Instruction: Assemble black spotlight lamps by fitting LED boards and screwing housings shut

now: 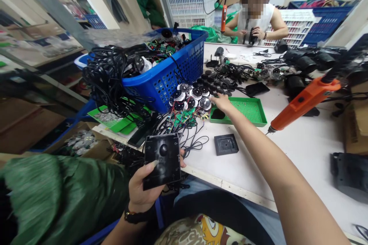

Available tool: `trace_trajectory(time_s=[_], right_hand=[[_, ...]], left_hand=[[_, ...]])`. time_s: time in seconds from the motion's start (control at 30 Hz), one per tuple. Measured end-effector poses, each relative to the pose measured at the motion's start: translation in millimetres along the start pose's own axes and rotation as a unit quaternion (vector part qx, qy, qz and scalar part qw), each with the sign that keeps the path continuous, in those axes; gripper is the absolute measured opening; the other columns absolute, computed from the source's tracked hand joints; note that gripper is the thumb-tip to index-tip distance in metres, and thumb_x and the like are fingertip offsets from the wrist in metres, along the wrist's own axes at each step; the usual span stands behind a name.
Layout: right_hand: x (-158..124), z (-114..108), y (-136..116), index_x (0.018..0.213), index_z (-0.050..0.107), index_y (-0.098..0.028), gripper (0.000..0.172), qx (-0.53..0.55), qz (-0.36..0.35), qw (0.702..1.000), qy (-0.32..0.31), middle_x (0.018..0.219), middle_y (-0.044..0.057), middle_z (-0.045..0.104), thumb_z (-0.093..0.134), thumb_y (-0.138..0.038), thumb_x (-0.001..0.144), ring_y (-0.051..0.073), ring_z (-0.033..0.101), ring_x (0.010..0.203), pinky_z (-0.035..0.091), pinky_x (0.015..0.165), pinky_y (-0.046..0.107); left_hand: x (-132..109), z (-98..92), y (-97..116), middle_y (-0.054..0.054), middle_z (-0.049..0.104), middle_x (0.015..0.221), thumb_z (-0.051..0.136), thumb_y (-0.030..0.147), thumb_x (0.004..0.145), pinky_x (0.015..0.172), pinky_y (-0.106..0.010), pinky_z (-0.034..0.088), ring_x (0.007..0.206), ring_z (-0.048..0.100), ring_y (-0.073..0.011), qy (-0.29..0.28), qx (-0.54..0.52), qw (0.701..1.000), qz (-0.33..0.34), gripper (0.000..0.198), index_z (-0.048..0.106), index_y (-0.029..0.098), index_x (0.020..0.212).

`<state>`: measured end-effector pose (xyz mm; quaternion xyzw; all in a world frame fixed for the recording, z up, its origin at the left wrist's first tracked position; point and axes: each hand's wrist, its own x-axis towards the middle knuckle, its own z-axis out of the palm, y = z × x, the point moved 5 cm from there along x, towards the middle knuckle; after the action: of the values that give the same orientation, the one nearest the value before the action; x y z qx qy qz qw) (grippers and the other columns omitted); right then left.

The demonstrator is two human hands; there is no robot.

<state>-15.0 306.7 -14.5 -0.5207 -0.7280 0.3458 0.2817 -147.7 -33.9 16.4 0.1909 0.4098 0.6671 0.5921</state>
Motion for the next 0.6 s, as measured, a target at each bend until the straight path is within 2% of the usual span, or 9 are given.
trace_trajectory(time_s=[0.07,0.13,0.23,0.3,0.37,0.47,0.53,0.6], right_hand=[[-8.2,-1.8,-14.2,0.134,0.064,-0.012,0.056,-0.019,-0.007,0.999,0.037,0.147,0.025,0.054,0.060,-0.041,0.086,0.044,0.049,0.137,0.036,0.114,0.064],[-15.2,1.1,-39.1,0.138,0.062,-0.016,0.055,-0.047,-0.075,0.995,0.054,0.148,0.019,0.056,0.058,-0.038,0.088,0.040,0.047,0.138,0.036,0.116,0.060],[-18.3,15.1,-76.9,0.150,0.051,-0.021,0.067,-0.132,-0.189,0.973,0.015,0.149,0.014,0.059,0.062,-0.030,0.085,0.040,0.049,0.134,0.039,0.110,0.061],[-14.6,24.2,-90.7,0.153,0.048,-0.021,0.071,-0.182,-0.216,0.959,-0.023,0.146,0.015,0.062,0.063,-0.027,0.084,0.043,0.049,0.132,0.039,0.107,0.064],[-10.7,27.8,-97.3,0.147,0.054,-0.019,0.062,-0.203,-0.225,0.952,-0.040,0.138,0.016,0.066,0.062,-0.026,0.085,0.043,0.050,0.130,0.037,0.109,0.065],[-16.8,20.3,-107.4,0.141,0.058,-0.016,0.053,-0.195,-0.289,0.937,-0.001,0.137,0.017,0.064,0.057,-0.022,0.088,0.038,0.053,0.129,0.032,0.116,0.064],[-32.9,8.2,-118.6,0.147,0.050,-0.016,0.056,-0.170,-0.364,0.915,0.046,0.144,0.017,0.057,0.052,-0.019,0.091,0.035,0.052,0.135,0.032,0.120,0.063],[-56.3,-9.1,-132.8,0.153,0.041,-0.020,0.058,-0.128,-0.429,0.889,0.096,0.150,0.015,0.051,0.046,-0.021,0.096,0.035,0.046,0.143,0.034,0.121,0.064]], left_hand=[[0.0,-2.1,4.5,-0.015,0.077,0.112,0.076,0.046,0.073,0.078,-0.042,0.063,0.087,0.073,-0.0290,0.007,-0.005,1.000,0.018,0.047,0.076,0.014,0.107],[0.2,-5.2,13.0,-0.015,0.077,0.110,0.076,0.046,0.073,0.078,-0.042,0.062,0.085,0.073,-0.0290,0.027,-0.013,0.998,0.059,0.049,0.075,0.014,0.110],[-0.9,-10.3,31.1,-0.015,0.077,0.105,0.077,0.046,0.071,0.075,-0.041,0.062,0.082,0.072,-0.0287,0.067,-0.029,0.987,0.144,0.051,0.074,0.015,0.111],[-3.3,-14.0,43.8,-0.014,0.077,0.105,0.077,0.045,0.071,0.075,-0.040,0.062,0.083,0.071,-0.0279,0.090,-0.038,0.976,0.194,0.050,0.074,0.017,0.112],[-6.7,-18.6,55.4,-0.013,0.077,0.104,0.077,0.045,0.071,0.075,-0.039,0.062,0.082,0.070,-0.0266,0.107,-0.037,0.966,0.233,0.050,0.074,0.018,0.112],[-10.3,-27.5,67.5,-0.012,0.077,0.104,0.075,0.046,0.072,0.078,-0.039,0.062,0.082,0.069,-0.0255,0.126,-0.024,0.956,0.263,0.049,0.075,0.017,0.111],[-9.3,-33.5,71.7,-0.012,0.078,0.104,0.072,0.046,0.074,0.085,-0.042,0.062,0.087,0.071,-0.0272,0.139,-0.020,0.953,0.267,0.046,0.076,0.017,0.110],[-4.5,-36.5,74.5,-0.013,0.078,0.102,0.068,0.046,0.075,0.096,-0.050,0.059,0.095,0.072,-0.0318,0.131,-0.014,0.955,0.266,0.045,0.077,0.016,0.107]])
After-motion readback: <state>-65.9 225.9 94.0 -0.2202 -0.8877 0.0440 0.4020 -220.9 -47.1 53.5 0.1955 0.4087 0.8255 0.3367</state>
